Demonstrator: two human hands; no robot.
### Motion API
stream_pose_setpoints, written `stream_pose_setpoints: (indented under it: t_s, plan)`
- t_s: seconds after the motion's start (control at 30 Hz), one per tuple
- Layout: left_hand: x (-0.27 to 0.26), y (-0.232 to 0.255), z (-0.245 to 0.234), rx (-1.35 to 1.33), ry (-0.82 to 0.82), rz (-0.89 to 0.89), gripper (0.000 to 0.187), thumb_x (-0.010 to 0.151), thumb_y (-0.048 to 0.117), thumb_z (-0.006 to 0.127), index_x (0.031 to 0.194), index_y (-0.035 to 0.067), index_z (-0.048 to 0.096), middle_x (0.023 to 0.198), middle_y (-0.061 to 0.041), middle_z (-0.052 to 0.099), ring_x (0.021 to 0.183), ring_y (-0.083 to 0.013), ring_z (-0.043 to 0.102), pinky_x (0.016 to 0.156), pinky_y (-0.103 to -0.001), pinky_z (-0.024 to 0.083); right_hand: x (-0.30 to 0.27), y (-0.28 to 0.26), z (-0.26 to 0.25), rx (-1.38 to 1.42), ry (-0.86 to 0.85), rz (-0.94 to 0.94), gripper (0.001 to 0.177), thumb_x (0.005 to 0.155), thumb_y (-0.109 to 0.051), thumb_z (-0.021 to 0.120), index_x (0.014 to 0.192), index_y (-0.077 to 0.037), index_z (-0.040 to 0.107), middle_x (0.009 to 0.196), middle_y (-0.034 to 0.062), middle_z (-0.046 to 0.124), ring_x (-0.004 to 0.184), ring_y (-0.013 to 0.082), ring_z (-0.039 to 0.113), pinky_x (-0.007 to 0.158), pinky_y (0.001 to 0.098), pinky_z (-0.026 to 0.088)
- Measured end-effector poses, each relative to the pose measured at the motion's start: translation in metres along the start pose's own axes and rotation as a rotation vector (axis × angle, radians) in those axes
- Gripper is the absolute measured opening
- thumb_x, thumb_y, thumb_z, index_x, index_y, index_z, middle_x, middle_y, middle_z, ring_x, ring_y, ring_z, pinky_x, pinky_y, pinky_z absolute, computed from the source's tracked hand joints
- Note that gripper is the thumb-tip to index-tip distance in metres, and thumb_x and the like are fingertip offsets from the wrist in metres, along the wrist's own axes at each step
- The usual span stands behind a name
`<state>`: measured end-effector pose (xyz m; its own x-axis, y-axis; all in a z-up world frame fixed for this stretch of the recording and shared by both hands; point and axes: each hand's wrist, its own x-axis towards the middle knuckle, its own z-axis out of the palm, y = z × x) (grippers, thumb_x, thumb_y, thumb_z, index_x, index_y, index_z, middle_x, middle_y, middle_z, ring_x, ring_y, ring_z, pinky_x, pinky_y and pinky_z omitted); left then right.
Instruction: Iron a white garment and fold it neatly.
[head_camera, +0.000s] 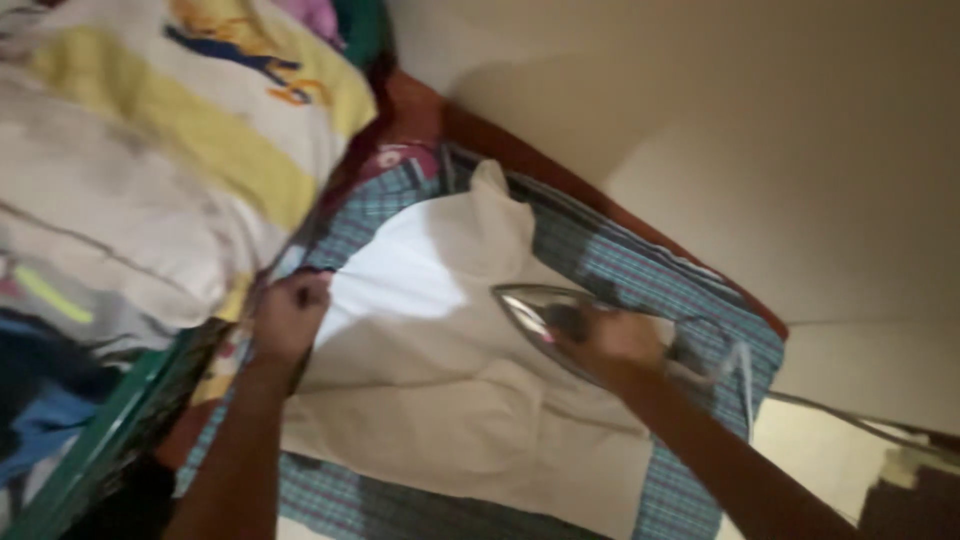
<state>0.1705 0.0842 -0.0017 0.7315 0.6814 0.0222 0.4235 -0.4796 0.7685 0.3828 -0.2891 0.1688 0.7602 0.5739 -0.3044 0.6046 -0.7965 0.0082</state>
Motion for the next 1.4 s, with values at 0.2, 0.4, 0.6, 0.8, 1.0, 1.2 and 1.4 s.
stream_pose_setpoints:
  t_s: [0.2,0.4,0.6,0.8,1.0,1.2,1.4]
  plan:
    - [0.010,0.039,-0.007,0.286,-0.034,-0.197,0.047,0.099,0.046,0.063,0.098,0.001,0.077,0.079,-0.028,0.067,0.077,-0.0387,0.069,0.071,-0.047,0.055,-0.060,0.141,0.025,-0.010,0.136,0.253,0.069,0.082,-0.079,0.057,0.113,-0.019,0.070,0.064,0.0111,0.070,0.059,0.0333,0.071,0.056,0.0479,0.057]
    - [0.056,0.111,0.030,0.637,-0.096,-0.120,0.074,0.105,0.069,0.041,0.103,0.006,0.079,0.100,-0.035,0.070,0.096,-0.0553,0.067,0.088,-0.062,0.052,-0.076,0.205,0.042,-0.013,0.275,0.466,0.065,0.085,-0.078,0.062,0.096,-0.014,0.074,0.067,0.0159,0.071,0.063,0.0400,0.071,0.059,0.0500,0.057]
    - [0.119,0.135,0.090,0.213,-0.133,-0.037,0.068,0.101,0.068,0.054,0.095,0.003,0.075,0.096,-0.027,0.072,0.093,-0.0462,0.068,0.083,-0.054,0.051,-0.074,0.179,0.006,-0.004,0.369,0.375,0.066,0.078,-0.065,0.072,0.111,-0.008,0.070,0.095,0.0221,0.070,0.090,0.0387,0.066,0.080,0.0484,0.055]
    - [0.124,0.169,0.082,0.133,-0.279,0.010,0.052,0.091,0.052,0.076,0.086,0.000,0.077,0.078,-0.016,0.074,0.071,-0.0265,0.070,0.073,-0.042,0.054,-0.030,0.155,0.093,0.374,0.479,-0.046,0.045,0.094,-0.034,0.064,0.128,-0.005,0.059,0.125,0.0213,0.059,0.119,0.0321,0.055,0.099,0.0439,0.050]
    - [0.153,0.149,0.095,-0.053,-0.517,0.083,0.033,0.077,0.034,0.088,0.097,0.009,0.080,0.092,-0.008,0.078,0.085,-0.0156,0.071,0.079,-0.030,0.055,-0.008,0.103,0.074,-0.015,0.191,-0.164,0.059,0.082,-0.026,0.072,0.136,-0.007,0.059,0.108,0.0189,0.069,0.099,0.0345,0.065,0.091,0.0500,0.048]
    - [0.117,0.176,0.015,-0.185,-0.544,0.295,0.017,0.088,0.020,0.080,0.098,0.006,0.079,0.091,-0.003,0.075,0.090,-0.0137,0.066,0.082,-0.028,0.052,-0.045,0.110,0.071,0.048,0.466,-0.219,0.036,0.085,-0.026,0.071,0.119,-0.016,0.066,0.109,0.0109,0.071,0.107,0.0337,0.064,0.101,0.0543,0.046]
    - [0.006,0.172,-0.096,-0.255,-0.552,0.430,0.011,0.090,0.004,0.074,0.100,0.005,0.070,0.098,-0.006,0.065,0.094,-0.0177,0.061,0.081,-0.031,0.050,-0.115,0.136,0.147,0.004,0.249,-0.104,0.025,0.087,-0.040,0.070,0.110,-0.032,0.073,0.113,0.0017,0.074,0.114,0.0215,0.067,0.114,0.0486,0.048]
